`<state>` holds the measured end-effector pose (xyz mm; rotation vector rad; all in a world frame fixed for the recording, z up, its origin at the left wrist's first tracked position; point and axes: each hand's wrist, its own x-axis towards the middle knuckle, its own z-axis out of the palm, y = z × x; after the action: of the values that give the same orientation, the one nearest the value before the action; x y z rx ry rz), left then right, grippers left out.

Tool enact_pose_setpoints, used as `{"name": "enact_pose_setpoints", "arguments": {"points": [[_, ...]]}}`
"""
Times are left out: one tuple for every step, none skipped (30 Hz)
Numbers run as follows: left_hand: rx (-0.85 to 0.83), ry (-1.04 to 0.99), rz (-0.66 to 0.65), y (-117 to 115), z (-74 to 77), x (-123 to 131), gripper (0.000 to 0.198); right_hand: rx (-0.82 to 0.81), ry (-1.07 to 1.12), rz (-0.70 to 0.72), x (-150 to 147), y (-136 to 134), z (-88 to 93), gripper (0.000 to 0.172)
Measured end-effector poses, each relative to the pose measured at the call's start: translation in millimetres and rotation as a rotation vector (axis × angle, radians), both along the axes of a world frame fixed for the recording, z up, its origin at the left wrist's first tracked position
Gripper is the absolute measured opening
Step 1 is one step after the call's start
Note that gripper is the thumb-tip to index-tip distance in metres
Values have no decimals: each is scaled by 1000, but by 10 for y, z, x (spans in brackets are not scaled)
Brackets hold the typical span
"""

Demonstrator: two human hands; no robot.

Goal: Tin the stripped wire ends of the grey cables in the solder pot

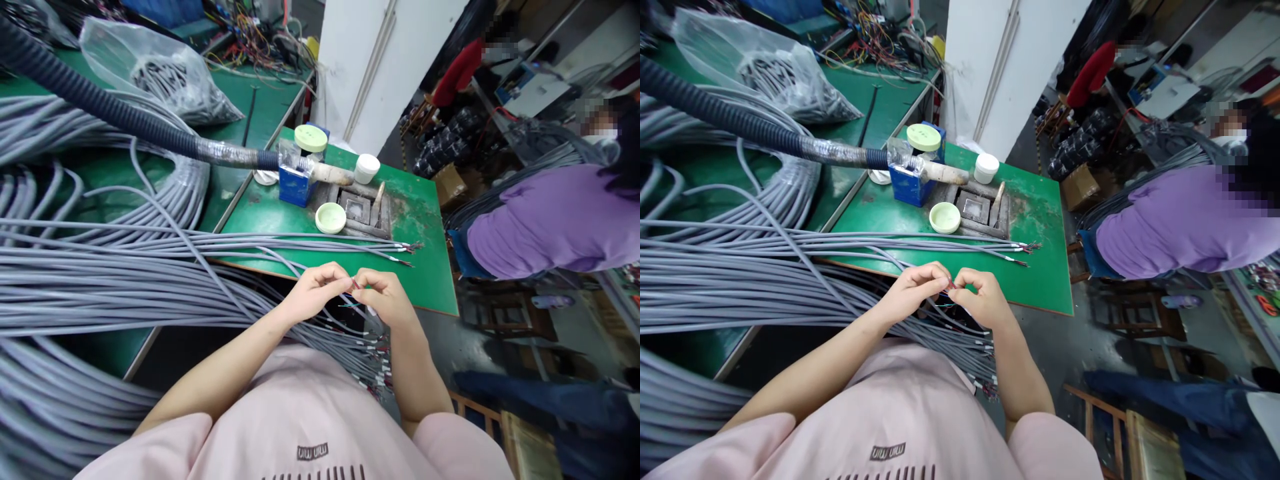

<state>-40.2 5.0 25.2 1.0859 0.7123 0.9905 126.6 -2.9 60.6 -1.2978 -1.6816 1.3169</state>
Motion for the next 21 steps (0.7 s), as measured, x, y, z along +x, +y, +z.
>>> {"name": "enact_pose_setpoints", "arguments": {"points": [[27, -2, 6, 6, -2, 4, 27, -5, -13, 1, 4, -15, 20, 22], [45, -9, 17, 10, -11, 9, 26, -18, -18, 3, 12, -36, 39, 20], [52, -20, 31, 15, -24, 14, 25, -34, -18, 5, 24, -61, 57, 16], [46, -38, 47, 19, -41, 19, 25, -49, -22, 11, 37, -91, 72, 11], [28, -65, 64, 22, -60, 27, 25, -58, -34, 20, 50, -123, 85, 14], [-4, -102, 78, 24, -79, 38, 24, -53, -55, 31, 62, -155, 94, 24], [-52, -143, 85, 24, -97, 52, 23, -34, -89, 39, 71, -184, 100, 34], [-115, -187, 83, 23, -111, 70, 22, -6, -132, 38, 75, -210, 103, 40], [-187, -231, 68, 20, -120, 90, 22, 27, -173, 24, 74, -232, 103, 43], [-265, -271, 39, 15, -124, 112, 22, 61, -205, 2, 69, -248, 101, 42], [-345, -307, 2, 9, -122, 134, 22, 94, -224, -24, 60, -259, 98, 40], [-422, -342, -37, 2, -116, 157, 23, 123, -235, -47, 49, -266, 94, 37], [-490, -376, -70, -6, -107, 179, 23, 146, -239, -63, 39, -271, 88, 35], [-548, -405, -97, -12, -96, 200, 23, 166, -237, -71, 32, -273, 81, 34], [-592, -427, -118, -17, -85, 217, 23, 185, -235, -72, 30, -273, 71, 33], [-615, -440, -134, -19, -76, 231, 23, 206, -238, -71, 32, -273, 60, 33], [-609, -446, -142, -17, -68, 241, 22, 229, -246, -69, 40, -272, 46, 33], [-574, -443, -141, -9, -61, 245, 21, 256, -258, -67, 51, -271, 30, 33], [-510, -431, -123, 3, -54, 242, 20, 283, -270, -68, 66, -271, 13, 33], [-417, -407, -90, 20, -46, 233, 20, 307, -279, -68, 82, -270, -6, 33], [-301, -369, -44, 41, -35, 217, 20, 330, -288, -72, 97, -270, -24, 32]]}}
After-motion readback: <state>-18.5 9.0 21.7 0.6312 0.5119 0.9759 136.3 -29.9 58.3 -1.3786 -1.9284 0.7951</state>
